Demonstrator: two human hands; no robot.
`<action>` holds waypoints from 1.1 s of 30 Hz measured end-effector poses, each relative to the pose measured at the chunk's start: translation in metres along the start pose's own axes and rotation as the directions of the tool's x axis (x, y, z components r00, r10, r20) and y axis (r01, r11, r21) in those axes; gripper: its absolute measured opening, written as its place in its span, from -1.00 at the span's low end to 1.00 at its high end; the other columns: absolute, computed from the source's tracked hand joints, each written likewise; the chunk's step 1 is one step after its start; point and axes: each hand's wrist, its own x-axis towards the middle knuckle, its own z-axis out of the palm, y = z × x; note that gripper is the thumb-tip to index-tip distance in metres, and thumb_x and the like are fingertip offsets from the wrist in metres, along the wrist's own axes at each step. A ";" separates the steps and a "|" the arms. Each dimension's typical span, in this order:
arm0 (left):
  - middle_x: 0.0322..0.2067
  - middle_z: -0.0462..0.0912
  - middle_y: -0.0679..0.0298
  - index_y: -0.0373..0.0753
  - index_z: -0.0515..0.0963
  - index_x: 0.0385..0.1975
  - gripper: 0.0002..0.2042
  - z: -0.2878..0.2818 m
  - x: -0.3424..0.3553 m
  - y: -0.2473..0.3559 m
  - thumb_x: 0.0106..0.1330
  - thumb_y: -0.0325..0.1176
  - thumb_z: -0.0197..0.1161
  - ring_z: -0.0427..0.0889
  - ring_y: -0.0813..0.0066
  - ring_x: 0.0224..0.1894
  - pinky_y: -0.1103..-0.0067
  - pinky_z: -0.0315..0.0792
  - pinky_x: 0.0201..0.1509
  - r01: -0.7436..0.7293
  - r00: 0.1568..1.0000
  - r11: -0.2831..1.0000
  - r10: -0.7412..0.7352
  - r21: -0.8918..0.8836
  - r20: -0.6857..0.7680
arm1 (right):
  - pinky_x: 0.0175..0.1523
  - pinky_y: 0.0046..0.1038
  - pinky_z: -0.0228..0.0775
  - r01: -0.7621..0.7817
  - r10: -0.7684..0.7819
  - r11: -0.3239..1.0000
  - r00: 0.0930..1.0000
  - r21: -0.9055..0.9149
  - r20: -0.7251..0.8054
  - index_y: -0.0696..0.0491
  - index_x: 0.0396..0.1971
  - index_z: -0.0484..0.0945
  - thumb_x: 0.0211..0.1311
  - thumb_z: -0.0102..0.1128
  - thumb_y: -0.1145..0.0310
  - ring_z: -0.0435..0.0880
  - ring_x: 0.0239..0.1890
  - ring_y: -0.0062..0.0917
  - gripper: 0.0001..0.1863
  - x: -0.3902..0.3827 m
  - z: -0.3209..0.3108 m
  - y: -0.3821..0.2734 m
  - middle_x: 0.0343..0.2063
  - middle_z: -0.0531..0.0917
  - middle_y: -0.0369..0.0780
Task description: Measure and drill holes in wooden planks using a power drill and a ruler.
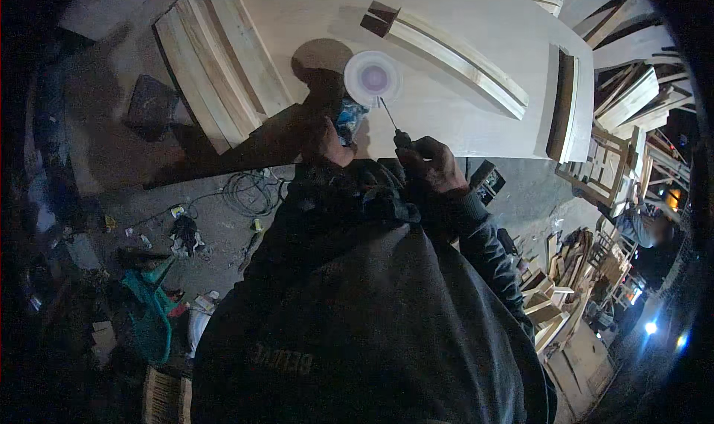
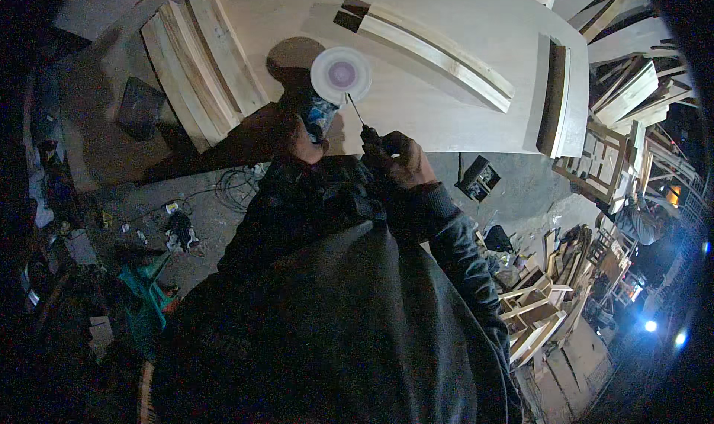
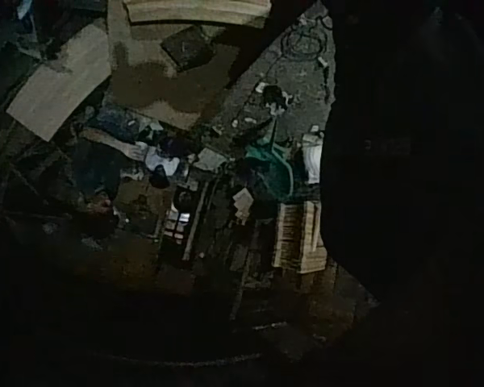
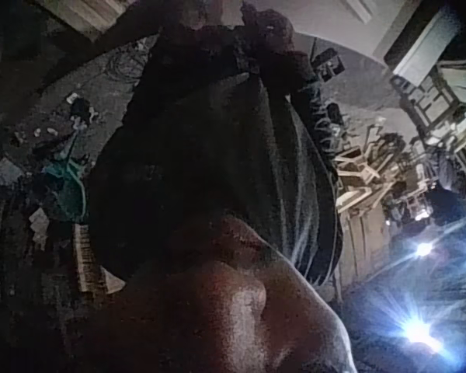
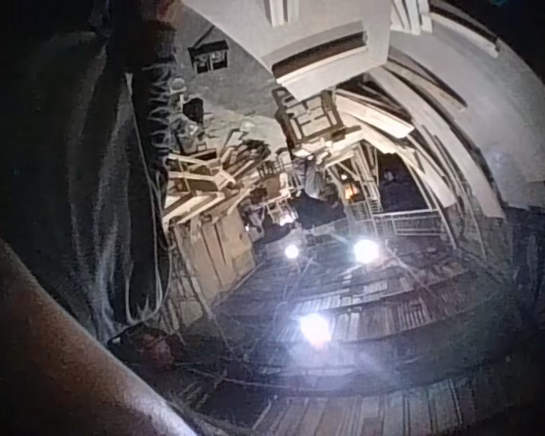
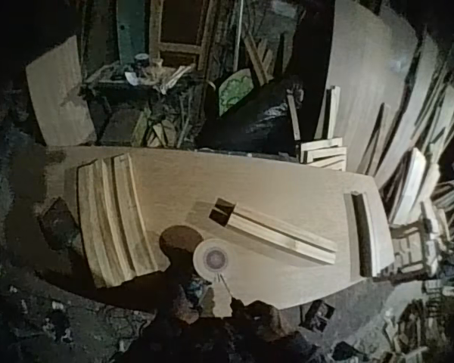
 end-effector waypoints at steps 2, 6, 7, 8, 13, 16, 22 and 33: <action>0.43 0.05 -0.18 -0.28 -0.22 0.50 0.15 -0.001 -0.003 -0.005 0.03 -0.07 0.48 0.07 -0.15 0.46 0.25 -0.01 0.54 -0.066 0.997 0.998 0.065 -0.012 -0.041 | -0.07 -0.46 0.48 -0.042 0.040 0.995 0.999 0.095 0.025 0.21 -0.19 0.61 0.37 0.25 0.23 0.65 -0.23 -0.52 -0.70 0.001 0.000 -0.002 -0.31 0.72 -0.13; 0.42 0.05 -0.23 -0.33 -0.18 0.49 0.15 -0.026 -0.013 0.018 -0.01 -0.09 0.50 0.05 -0.19 0.46 0.25 -0.02 0.55 -0.001 0.995 0.996 0.010 -0.091 0.096 | -0.09 -0.45 0.48 -0.072 0.072 0.996 0.997 0.043 0.010 0.20 -0.22 0.60 0.35 0.28 0.30 0.65 -0.25 -0.54 -0.75 0.001 -0.002 -0.007 -0.28 0.71 -0.15; 0.42 0.05 -0.23 -0.33 -0.18 0.49 0.15 -0.018 -0.007 0.013 -0.01 -0.09 0.50 0.05 -0.19 0.46 0.25 -0.02 0.55 -0.004 0.995 0.996 0.012 -0.090 0.097 | -0.10 -0.45 0.48 -0.081 0.081 0.996 0.997 -0.035 -0.010 0.21 -0.23 0.60 0.35 0.29 0.32 0.64 -0.26 -0.56 -0.77 0.000 -0.003 -0.010 -0.28 0.71 -0.16; 0.41 0.07 -0.25 -0.36 -0.16 0.48 0.16 -0.005 -0.001 -0.001 -0.03 -0.09 0.51 0.07 -0.17 0.46 0.23 0.00 0.54 -0.023 0.999 0.996 0.026 -0.081 0.038 | -0.10 -0.45 0.48 -0.071 0.072 0.997 0.997 -0.038 0.006 0.21 -0.23 0.60 0.35 0.29 0.32 0.64 -0.26 -0.56 -0.77 0.002 -0.001 -0.006 -0.28 0.71 -0.16; 0.37 0.11 -0.32 -0.43 -0.12 0.46 0.18 -0.003 -0.001 0.003 -0.09 -0.08 0.53 0.10 -0.15 0.45 0.20 0.07 0.51 0.025 0.995 0.992 -0.012 -0.122 0.102 | -0.19 -0.39 0.52 0.110 -0.111 0.994 0.990 -0.016 -0.085 0.26 -0.24 0.60 0.26 0.36 0.17 0.71 -0.32 -0.43 -0.61 -0.002 0.002 0.003 -0.36 0.73 -0.04; 0.30 0.31 -0.18 -0.07 -0.15 0.52 0.18 0.032 0.017 -0.029 -0.06 0.06 0.52 0.34 -0.17 0.31 0.13 0.20 0.43 -0.248 0.919 0.968 0.242 0.021 -0.312 | -0.21 -0.39 0.51 0.002 -0.003 0.994 1.000 0.110 0.001 0.26 -0.25 0.59 0.25 0.37 0.20 0.71 -0.33 -0.43 -0.63 0.006 0.000 0.009 -0.39 0.72 -0.04; 0.40 0.08 -0.25 -0.41 -0.14 0.47 0.18 0.028 0.022 -0.026 -0.07 -0.09 0.53 0.09 -0.18 0.45 0.17 0.04 0.51 -0.187 0.979 0.979 0.180 -0.080 -0.093 | -0.11 -0.43 0.49 -0.055 0.055 0.998 0.998 0.028 0.026 0.22 -0.20 0.57 0.34 0.28 0.27 0.66 -0.25 -0.48 -0.72 0.002 0.000 -0.002 -0.36 0.69 -0.16; 0.35 0.25 -0.14 -0.15 -0.20 0.52 0.29 0.015 0.014 -0.008 -0.21 -0.02 0.58 0.26 -0.12 0.37 0.14 0.15 0.45 -0.043 0.998 0.998 0.041 -0.047 -0.056 | -0.16 -0.40 0.50 -0.057 0.057 0.998 0.997 0.016 -0.049 0.20 -0.21 0.61 0.33 0.26 0.24 0.67 -0.33 -0.47 -0.71 -0.001 0.000 -0.012 -0.37 0.70 -0.11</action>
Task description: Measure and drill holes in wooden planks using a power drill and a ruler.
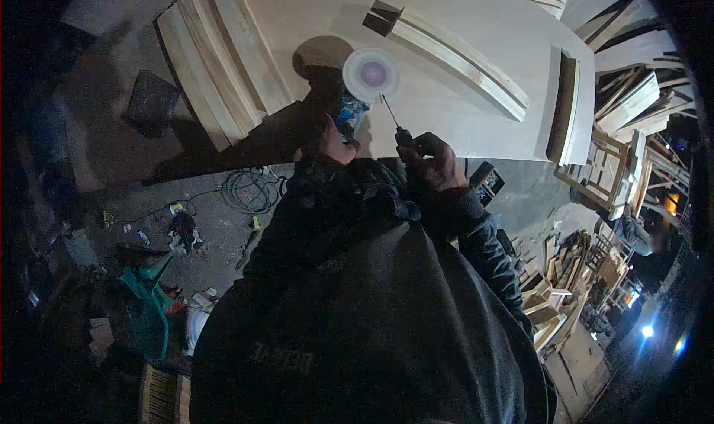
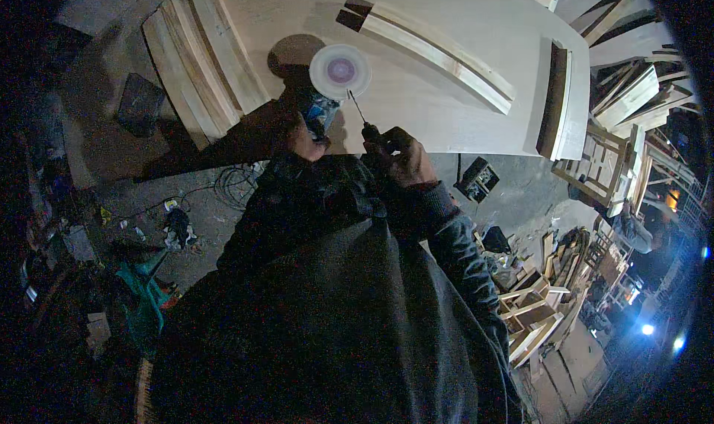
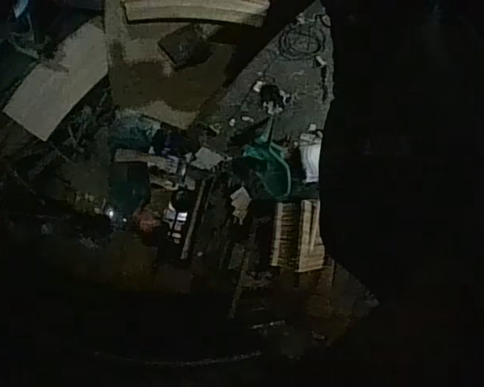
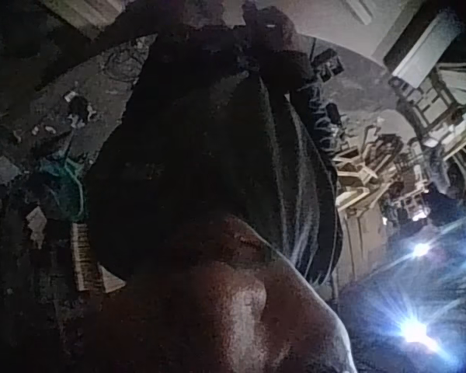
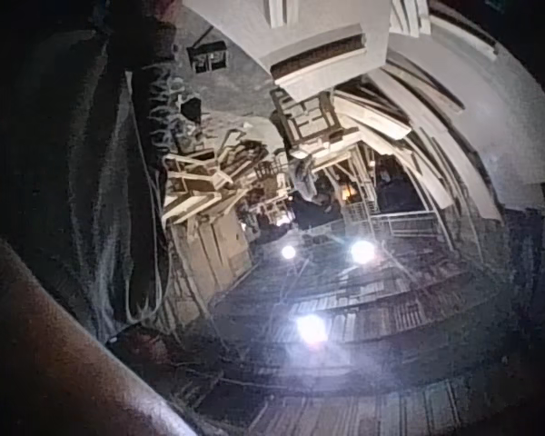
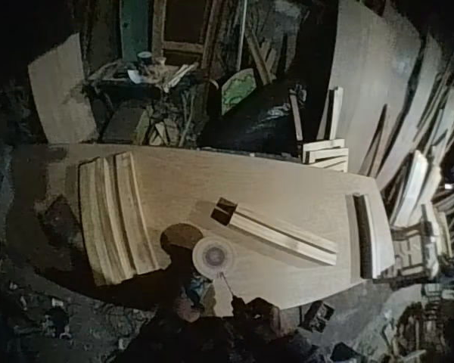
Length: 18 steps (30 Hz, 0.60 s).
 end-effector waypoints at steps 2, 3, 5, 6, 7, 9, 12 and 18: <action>0.33 0.29 -0.13 -0.11 -0.18 0.52 0.30 0.025 0.011 -0.025 -0.23 -0.02 0.60 0.29 -0.11 0.36 0.12 0.18 0.43 -0.074 0.993 0.994 0.066 -0.084 -0.095 | -0.17 -0.40 0.50 0.074 -0.074 0.997 0.997 0.020 0.011 0.20 -0.21 0.61 0.33 0.27 0.24 0.67 -0.33 -0.47 -0.71 0.001 0.000 0.000 -0.38 0.71 -0.12; 0.31 0.33 -0.13 -0.08 -0.15 0.52 0.30 0.031 0.014 -0.027 -0.26 -0.02 0.61 0.31 -0.10 0.34 0.11 0.21 0.41 -0.168 0.973 0.973 0.138 -0.156 -0.183 | -0.17 -0.40 0.51 0.096 -0.096 0.995 0.995 -0.024 0.011 0.20 -0.21 0.61 0.32 0.28 0.24 0.67 -0.32 -0.48 -0.71 0.001 -0.001 -0.002 -0.38 0.70 -0.12; 0.28 0.36 -0.14 -0.07 -0.13 0.52 0.28 0.042 0.019 -0.030 -0.25 -0.02 0.60 0.34 -0.12 0.32 0.10 0.22 0.40 -0.125 0.977 0.990 0.113 -0.058 -0.181 | -0.16 -0.40 0.51 0.116 -0.115 0.991 0.993 -0.067 0.010 0.20 -0.21 0.61 0.31 0.29 0.24 0.67 -0.32 -0.48 -0.71 0.001 -0.002 0.003 -0.39 0.70 -0.12; 0.26 0.39 -0.15 -0.06 -0.11 0.52 0.27 0.041 0.017 -0.026 -0.25 -0.02 0.59 0.36 -0.14 0.30 0.10 0.22 0.39 -0.077 0.979 0.996 0.084 0.043 -0.186 | -0.16 -0.40 0.51 0.169 -0.170 0.978 0.985 -0.122 -0.001 0.20 -0.21 0.61 0.30 0.30 0.23 0.67 -0.30 -0.49 -0.70 0.001 -0.001 0.011 -0.38 0.71 -0.11; 0.26 0.39 -0.15 -0.06 -0.11 0.52 0.27 0.046 0.025 -0.037 -0.25 -0.02 0.59 0.36 -0.14 0.30 0.10 0.22 0.39 -0.078 0.979 0.996 0.084 0.043 -0.184 | -0.16 -0.40 0.51 0.221 -0.225 0.959 0.974 -0.178 -0.007 0.20 -0.21 0.61 0.29 0.32 0.22 0.68 -0.29 -0.49 -0.69 0.001 0.000 0.017 -0.37 0.71 -0.11; 0.21 0.43 -0.17 -0.08 -0.10 0.52 0.22 0.070 0.048 -0.097 -0.18 -0.05 0.57 0.41 -0.17 0.25 0.08 0.22 0.37 -0.041 0.960 0.994 0.067 0.100 -0.271 | -0.16 -0.40 0.51 0.158 -0.153 0.982 0.987 -0.101 0.050 0.19 -0.21 0.61 0.29 0.32 0.22 0.68 -0.28 -0.48 -0.69 -0.001 0.003 -0.010 -0.36 0.71 -0.11; 0.17 0.47 -0.18 -0.06 -0.08 0.52 0.20 0.036 0.013 -0.020 -0.18 -0.07 0.56 0.46 -0.20 0.18 0.03 0.28 0.32 -0.095 0.968 0.988 0.120 0.123 -0.221 | -0.15 -0.40 0.51 0.010 -0.011 0.998 1.000 -0.056 -0.010 0.19 -0.21 0.61 0.29 0.31 0.21 0.68 -0.28 -0.47 -0.69 -0.001 -0.004 -0.001 -0.35 0.71 -0.10; 0.21 0.44 -0.19 -0.11 -0.04 0.51 0.19 0.032 0.003 -0.030 -0.19 -0.06 0.55 0.45 -0.26 0.18 0.02 0.29 0.31 -0.176 0.931 0.984 0.180 0.039 -0.319 | -0.19 -0.39 0.51 0.034 -0.035 0.995 0.999 -0.098 -0.005 0.22 -0.24 0.59 0.28 0.32 0.18 0.70 -0.31 -0.44 -0.64 0.004 0.001 0.003 -0.38 0.71 -0.05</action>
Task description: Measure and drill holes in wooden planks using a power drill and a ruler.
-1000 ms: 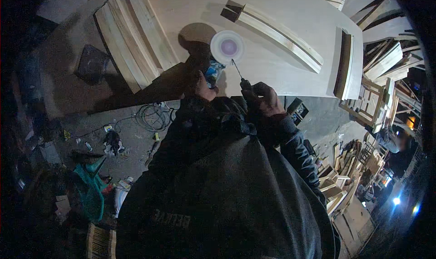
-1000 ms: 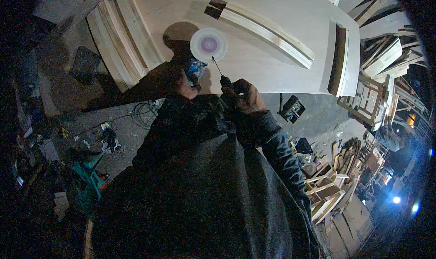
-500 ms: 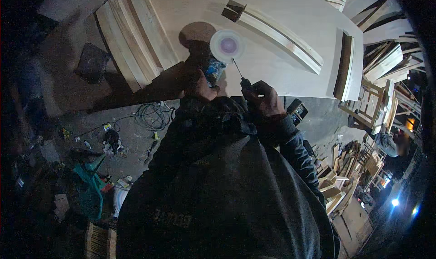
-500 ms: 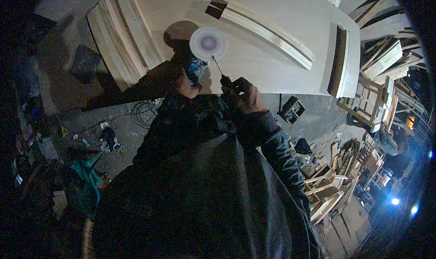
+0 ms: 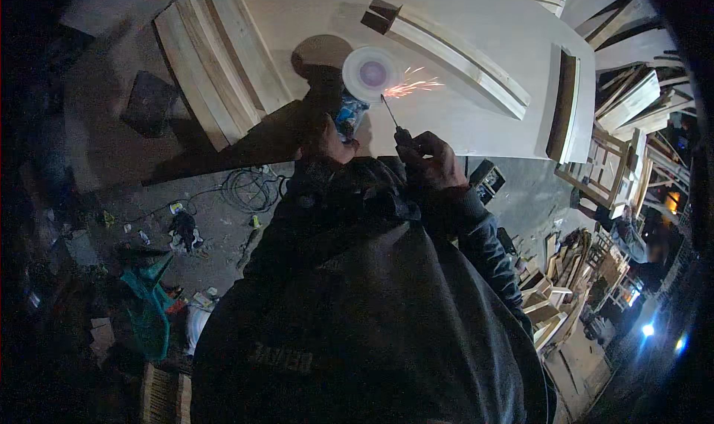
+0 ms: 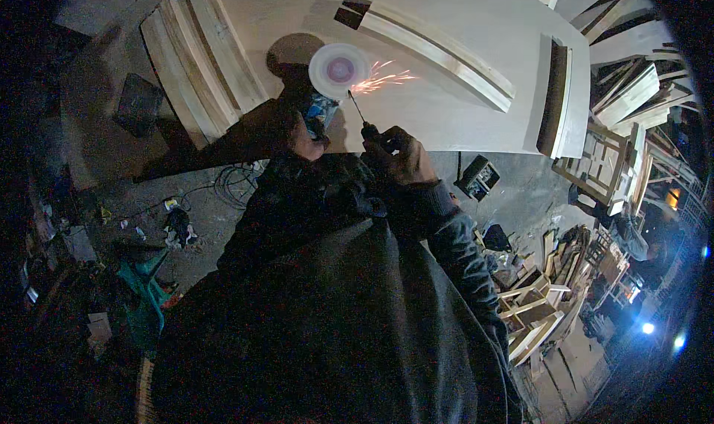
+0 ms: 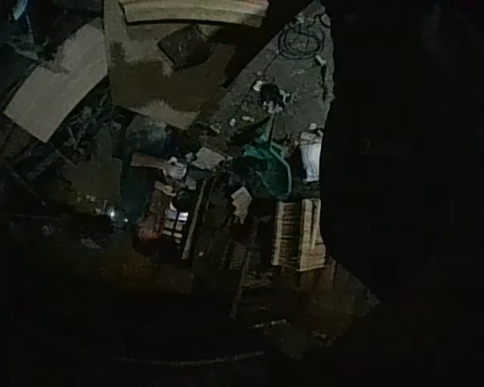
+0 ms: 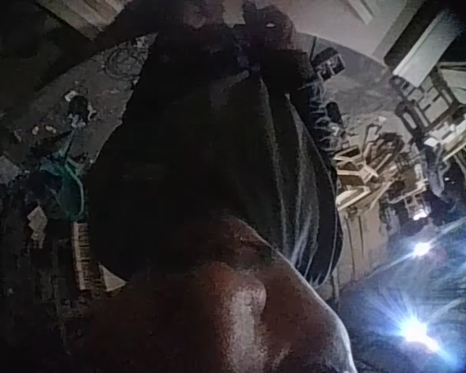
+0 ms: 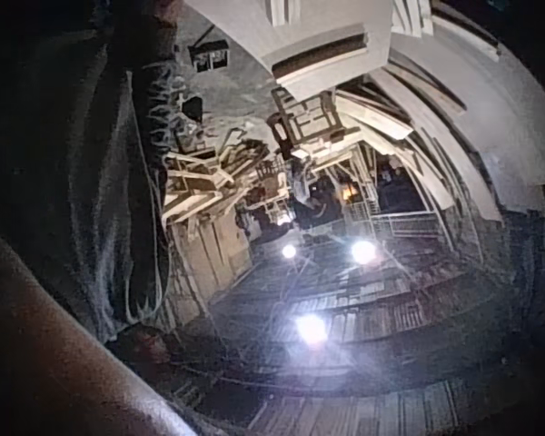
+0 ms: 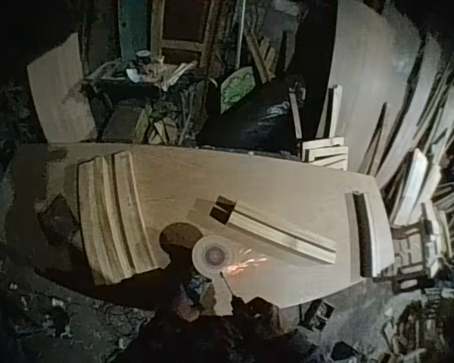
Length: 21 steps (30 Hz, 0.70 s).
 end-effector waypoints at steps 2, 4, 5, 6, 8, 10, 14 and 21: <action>0.32 0.24 -0.19 -0.24 -0.07 0.49 0.16 -0.006 0.005 0.006 -0.13 -0.07 0.54 0.24 -0.20 0.33 0.10 0.15 0.42 0.087 0.986 0.996 -0.081 -0.036 0.143 | -0.13 -0.41 0.49 -0.004 0.005 0.999 1.000 -0.047 0.029 0.18 -0.23 0.59 0.28 0.32 0.18 0.67 -0.27 -0.49 -0.67 -0.001 -0.002 -0.003 -0.35 0.71 -0.10; 0.43 0.05 -0.19 -0.37 -0.09 0.47 0.15 -0.019 0.007 0.021 -0.07 -0.08 0.52 0.04 -0.13 0.47 0.18 0.00 0.53 0.169 0.945 0.984 -0.145 -0.060 0.294 | -0.13 -0.39 0.49 -0.068 0.068 0.998 0.998 0.011 0.000 0.18 -0.23 0.58 0.27 0.35 0.21 0.67 -0.26 -0.48 -0.68 -0.006 -0.005 -0.019 -0.35 0.71 -0.08; 0.41 0.08 -0.22 -0.38 -0.08 0.47 0.15 -0.025 0.006 0.029 -0.09 -0.10 0.51 0.06 -0.16 0.46 0.18 0.00 0.52 0.137 0.960 0.987 -0.112 -0.082 0.258 | -0.13 -0.39 0.49 -0.074 0.074 0.997 0.997 0.016 -0.013 0.18 -0.23 0.58 0.27 0.35 0.21 0.67 -0.26 -0.48 -0.68 -0.004 -0.003 -0.005 -0.35 0.71 -0.08; 0.40 0.11 -0.24 -0.39 -0.07 0.46 0.15 -0.028 0.004 0.031 -0.12 -0.11 0.51 0.08 -0.18 0.45 0.18 0.01 0.52 0.116 0.973 0.988 -0.092 -0.103 0.214 | -0.19 -0.38 0.50 0.013 -0.012 1.000 0.999 0.028 -0.038 0.20 -0.25 0.59 0.27 0.35 0.19 0.70 -0.32 -0.44 -0.66 0.002 0.002 0.019 -0.39 0.71 -0.06; 0.33 0.22 -0.26 -0.29 -0.01 0.47 0.14 0.006 0.002 -0.014 -0.12 -0.02 0.50 0.21 -0.23 0.37 0.12 0.13 0.44 -0.060 0.998 0.991 0.057 -0.118 -0.031 | -0.25 -0.36 0.51 0.118 -0.117 0.992 0.993 0.039 -0.032 0.22 -0.26 0.60 0.27 0.35 0.17 0.72 -0.38 -0.39 -0.64 0.005 0.007 0.021 -0.43 0.72 -0.04; 0.27 0.34 -0.27 -0.20 0.04 0.48 0.13 0.011 0.002 -0.019 -0.12 0.07 0.50 0.34 -0.28 0.29 0.07 0.26 0.36 -0.253 0.942 0.963 0.222 -0.096 -0.252 | -0.24 -0.35 0.52 0.055 -0.055 0.998 0.998 -0.001 -0.019 0.22 -0.27 0.59 0.26 0.35 0.17 0.73 -0.37 -0.36 -0.64 0.001 0.002 0.001 -0.43 0.72 -0.03; 0.28 0.32 -0.29 -0.28 0.00 0.47 0.14 -0.016 0.004 0.015 -0.12 0.00 0.52 0.32 -0.28 0.31 0.11 0.28 0.36 0.107 0.979 0.993 -0.096 -0.049 0.182 | -0.25 -0.35 0.51 0.079 -0.079 0.997 0.995 -0.007 -0.060 0.22 -0.27 0.59 0.27 0.34 0.17 0.74 -0.36 -0.35 -0.65 -0.003 0.002 0.003 -0.43 0.72 -0.04; 0.22 0.38 -0.31 -0.35 -0.02 0.46 0.15 -0.054 0.004 0.047 -0.16 -0.13 0.56 0.39 -0.25 0.26 0.11 0.32 0.32 0.221 0.933 0.960 -0.156 -0.172 0.325 | -0.29 -0.35 0.51 0.072 -0.076 0.995 0.995 -0.065 -0.070 0.20 -0.33 0.56 0.27 0.34 0.21 0.73 -0.40 -0.34 -0.68 -0.009 -0.005 -0.016 -0.47 0.71 -0.02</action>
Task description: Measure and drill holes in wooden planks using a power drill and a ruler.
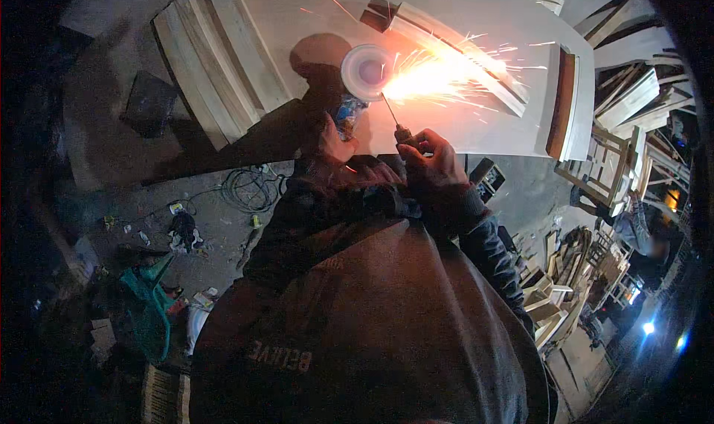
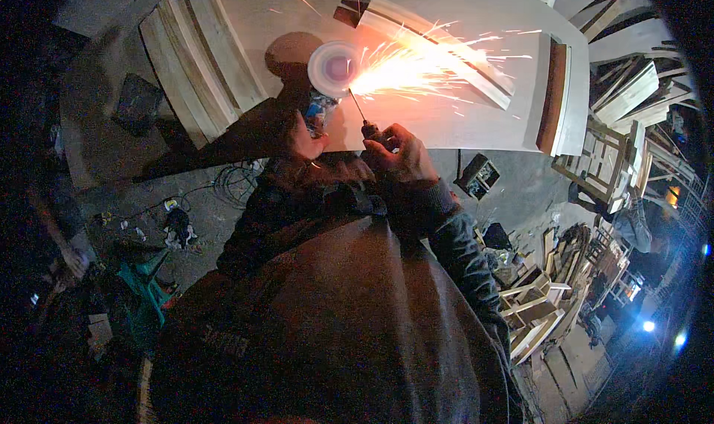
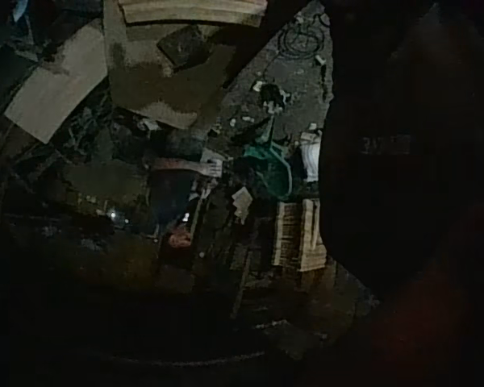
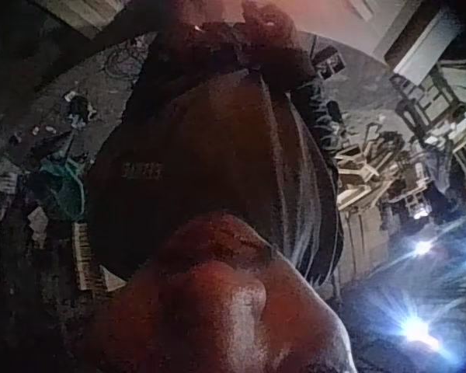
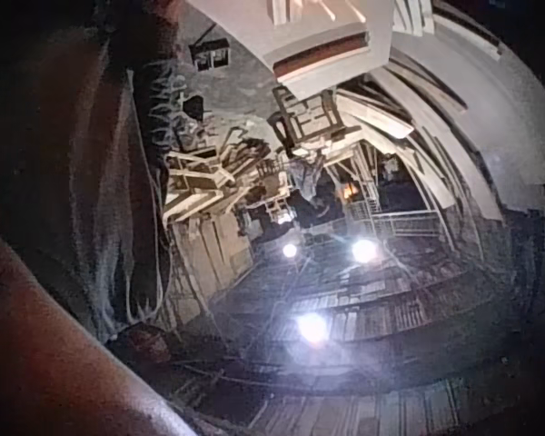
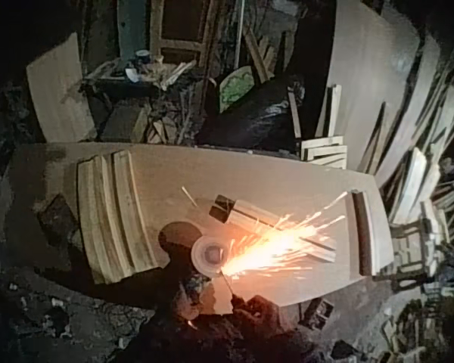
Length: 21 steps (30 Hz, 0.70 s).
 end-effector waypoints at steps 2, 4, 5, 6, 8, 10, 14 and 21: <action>0.18 0.42 -0.30 -0.34 0.01 0.45 0.13 0.019 0.009 -0.035 -0.14 -0.10 0.54 0.43 -0.25 0.22 0.11 0.37 0.27 -0.195 0.957 0.979 0.203 0.058 -0.209 | -0.30 -0.36 0.51 0.003 -0.002 1.000 1.000 -0.008 0.026 0.20 -0.33 0.56 0.26 0.35 0.22 0.72 -0.41 -0.34 -0.69 0.003 0.003 0.002 -0.47 0.71 -0.02; 0.14 0.47 -0.29 -0.33 0.04 0.45 0.11 0.024 0.015 -0.042 -0.13 -0.06 0.52 0.47 -0.24 0.18 0.10 0.41 0.22 -0.382 0.831 0.911 0.413 0.158 -0.373 | -0.28 -0.45 0.45 -0.116 0.108 0.990 0.989 0.080 0.097 0.13 -0.29 0.55 0.33 0.28 0.19 0.62 -0.38 -0.55 -0.72 0.009 0.009 0.031 -0.45 0.69 -0.22; 0.15 0.45 -0.29 -0.31 0.04 0.45 0.11 0.020 0.015 -0.036 -0.13 -0.03 0.51 0.45 -0.22 0.21 0.12 0.39 0.24 -0.260 0.927 0.954 0.290 0.150 -0.236 | -0.28 -0.45 0.45 -0.118 0.110 0.990 0.989 0.080 0.094 0.13 -0.29 0.55 0.33 0.28 0.19 0.62 -0.38 -0.55 -0.72 0.009 0.010 0.035 -0.45 0.69 -0.22; 0.17 0.43 -0.28 -0.29 0.05 0.45 0.11 0.016 0.014 -0.031 -0.12 0.00 0.50 0.43 -0.20 0.23 0.14 0.38 0.27 -0.134 0.984 0.978 0.150 0.162 -0.093 | -0.28 -0.43 0.48 -0.086 0.072 0.977 0.994 0.193 0.079 0.17 -0.28 0.54 0.28 0.33 0.24 0.66 -0.37 -0.52 -0.72 0.009 0.011 0.039 -0.42 0.70 -0.14; 0.26 0.33 -0.21 -0.29 -0.04 0.47 0.11 0.038 0.031 -0.064 -0.08 -0.06 0.50 0.35 -0.15 0.30 0.18 0.27 0.37 -0.188 0.971 0.971 0.206 0.146 -0.120 | -0.28 -0.42 0.51 -0.041 0.016 0.953 0.996 0.301 0.087 0.21 -0.27 0.54 0.23 0.38 0.29 0.70 -0.37 -0.48 -0.70 0.010 0.013 0.034 -0.39 0.72 -0.06; 0.32 0.29 -0.15 -0.24 -0.05 0.49 0.18 0.011 0.016 0.006 -0.13 0.02 0.53 0.28 -0.07 0.37 0.23 0.18 0.46 -0.013 0.996 0.939 -0.018 0.343 0.086 | -0.17 -0.47 0.51 -0.087 0.076 0.954 0.996 0.288 0.049 0.17 -0.16 0.51 0.26 0.33 0.36 0.67 -0.30 -0.55 -0.74 0.005 0.000 0.033 -0.29 0.72 -0.13; 0.37 0.23 -0.12 -0.22 -0.13 0.51 0.22 0.025 0.021 -0.040 -0.13 -0.01 0.55 0.23 -0.08 0.40 0.22 0.16 0.47 -0.110 0.976 0.952 0.157 0.287 -0.149 | -0.07 -0.49 0.50 -0.144 0.099 0.951 0.980 0.274 0.173 0.15 -0.04 0.48 0.23 0.33 0.43 0.67 -0.23 -0.56 -0.66 0.010 0.006 0.039 -0.20 0.73 -0.11; 0.31 0.28 -0.21 -0.22 -0.19 0.51 0.23 0.023 0.018 -0.032 -0.11 -0.05 0.55 0.29 -0.17 0.35 0.17 0.22 0.43 -0.126 0.972 0.946 0.178 0.300 -0.151 | -0.18 -0.51 0.53 0.010 -0.032 0.960 0.997 0.281 0.072 0.19 -0.09 0.54 0.23 0.39 0.35 0.67 -0.25 -0.60 -0.66 0.007 0.008 0.039 -0.30 0.72 -0.20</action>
